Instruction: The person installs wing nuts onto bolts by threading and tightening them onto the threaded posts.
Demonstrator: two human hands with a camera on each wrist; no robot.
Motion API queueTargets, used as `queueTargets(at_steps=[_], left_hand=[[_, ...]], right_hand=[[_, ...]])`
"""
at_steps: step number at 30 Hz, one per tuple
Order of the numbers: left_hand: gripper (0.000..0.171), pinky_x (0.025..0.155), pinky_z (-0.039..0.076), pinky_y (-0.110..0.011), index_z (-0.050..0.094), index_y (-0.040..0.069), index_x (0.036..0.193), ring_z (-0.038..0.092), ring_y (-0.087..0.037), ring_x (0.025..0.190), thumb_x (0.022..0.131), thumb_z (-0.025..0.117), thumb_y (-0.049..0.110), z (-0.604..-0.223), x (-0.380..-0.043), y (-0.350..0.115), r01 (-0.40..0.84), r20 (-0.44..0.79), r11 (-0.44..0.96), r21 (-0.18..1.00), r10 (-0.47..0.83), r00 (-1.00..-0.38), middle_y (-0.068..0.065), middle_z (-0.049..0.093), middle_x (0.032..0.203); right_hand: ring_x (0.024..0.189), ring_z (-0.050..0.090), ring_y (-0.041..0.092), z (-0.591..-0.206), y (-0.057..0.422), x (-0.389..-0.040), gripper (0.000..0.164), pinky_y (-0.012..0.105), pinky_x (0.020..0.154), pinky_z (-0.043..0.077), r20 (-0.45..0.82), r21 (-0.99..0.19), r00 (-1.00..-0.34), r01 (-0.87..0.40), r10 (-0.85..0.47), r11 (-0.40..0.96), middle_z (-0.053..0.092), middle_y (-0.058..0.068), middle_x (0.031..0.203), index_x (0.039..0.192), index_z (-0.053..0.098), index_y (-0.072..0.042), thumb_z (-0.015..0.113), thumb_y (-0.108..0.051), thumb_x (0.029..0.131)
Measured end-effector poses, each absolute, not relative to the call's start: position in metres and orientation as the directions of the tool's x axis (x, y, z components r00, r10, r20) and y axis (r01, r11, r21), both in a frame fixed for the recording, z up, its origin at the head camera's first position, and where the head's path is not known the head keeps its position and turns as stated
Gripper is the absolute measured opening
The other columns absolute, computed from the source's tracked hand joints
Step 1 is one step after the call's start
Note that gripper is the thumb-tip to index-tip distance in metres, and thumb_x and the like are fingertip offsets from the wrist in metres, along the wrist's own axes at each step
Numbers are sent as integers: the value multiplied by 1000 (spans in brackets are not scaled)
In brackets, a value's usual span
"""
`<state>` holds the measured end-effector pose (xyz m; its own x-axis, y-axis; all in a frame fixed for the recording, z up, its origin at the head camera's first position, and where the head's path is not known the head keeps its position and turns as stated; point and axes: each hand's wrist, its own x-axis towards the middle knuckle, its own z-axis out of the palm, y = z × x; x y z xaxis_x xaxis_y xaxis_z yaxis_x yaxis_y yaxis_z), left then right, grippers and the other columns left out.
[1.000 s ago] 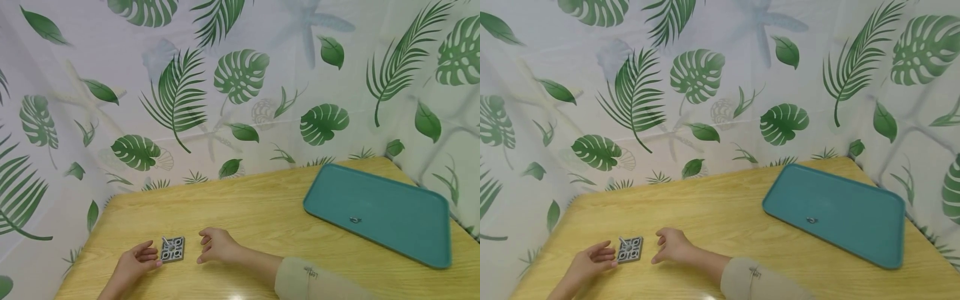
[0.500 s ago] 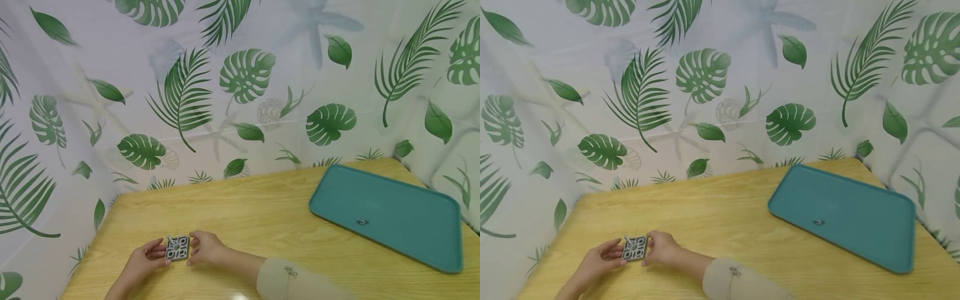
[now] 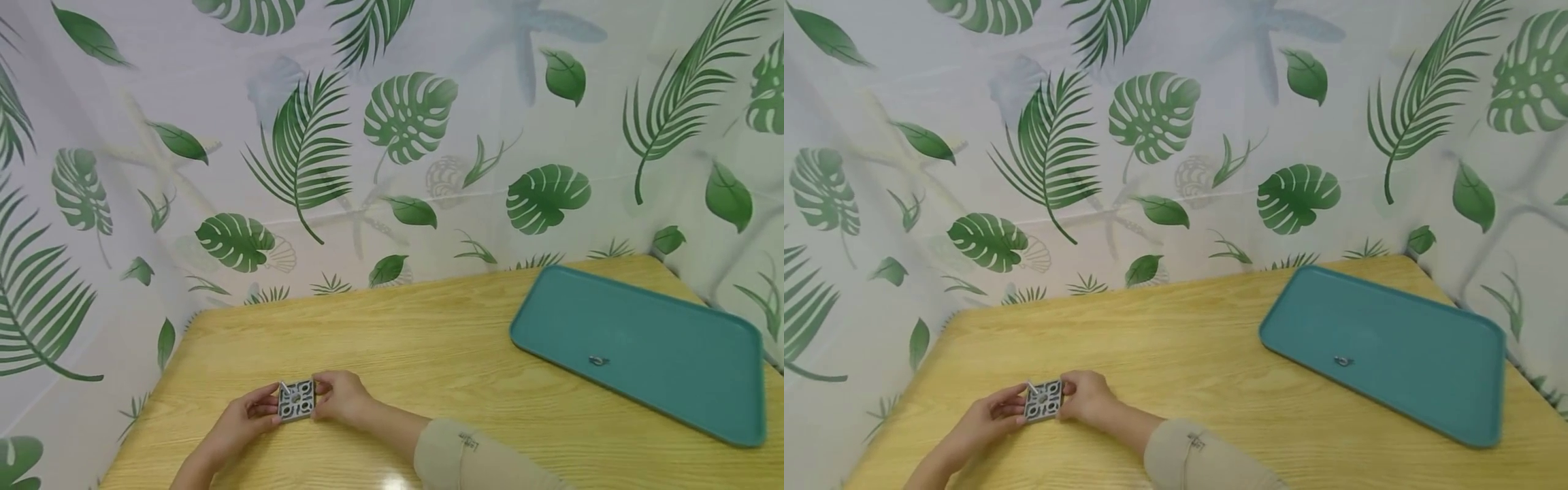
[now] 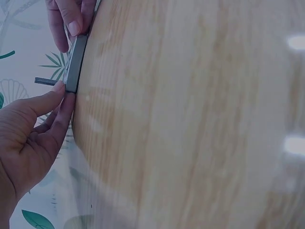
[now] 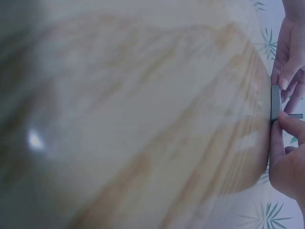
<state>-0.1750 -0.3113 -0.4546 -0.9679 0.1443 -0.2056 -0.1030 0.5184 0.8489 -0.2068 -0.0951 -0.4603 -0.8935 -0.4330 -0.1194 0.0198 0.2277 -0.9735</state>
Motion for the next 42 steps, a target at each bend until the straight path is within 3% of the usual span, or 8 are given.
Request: queueTargets(at_steps=[5,12,23,32,42], left_hand=[[60,80,53,-19,42,-10,135,58,-23,101,84,69,5,-452,-177,-311,-99,-211,532,841,154,-965,-18,56,115],[61,79,54,-20,41,-15,133,60,-25,99,82,70,3,-456,-179,-310,-43,-184,522,852,221,-958,-20,57,112],[61,77,54,-20,44,-15,130,60,-23,96,79,72,1,-460,-182,-303,-32,-180,533,845,228,-957,-17,59,108],[61,75,55,-21,45,-14,130,61,-24,96,78,73,0,-456,-184,-296,-42,-186,523,851,226,-956,-18,60,109],[58,75,55,-22,50,-11,128,61,-20,94,77,75,2,-455,-188,-282,-52,-193,550,834,202,-960,-14,61,107]], right_hand=[[67,56,9,-458,-98,-208,65,19,58,54,-104,-969,-897,-5,-431,245,58,7,93,127,54,7,76,14,66],[76,49,11,-459,-100,-208,62,18,66,47,-88,-928,-926,-58,-368,369,56,2,84,118,61,6,83,6,60],[88,57,17,-452,-97,-202,59,33,85,53,-96,-895,-938,-64,-332,442,63,9,93,115,61,9,83,7,60],[84,55,15,-450,-89,-204,56,29,79,53,-96,-899,-938,-62,-333,434,62,7,91,113,62,9,82,9,60],[89,55,21,-446,-76,-205,58,34,82,53,-103,-931,-933,-32,-346,364,60,12,94,114,59,13,79,14,59]])
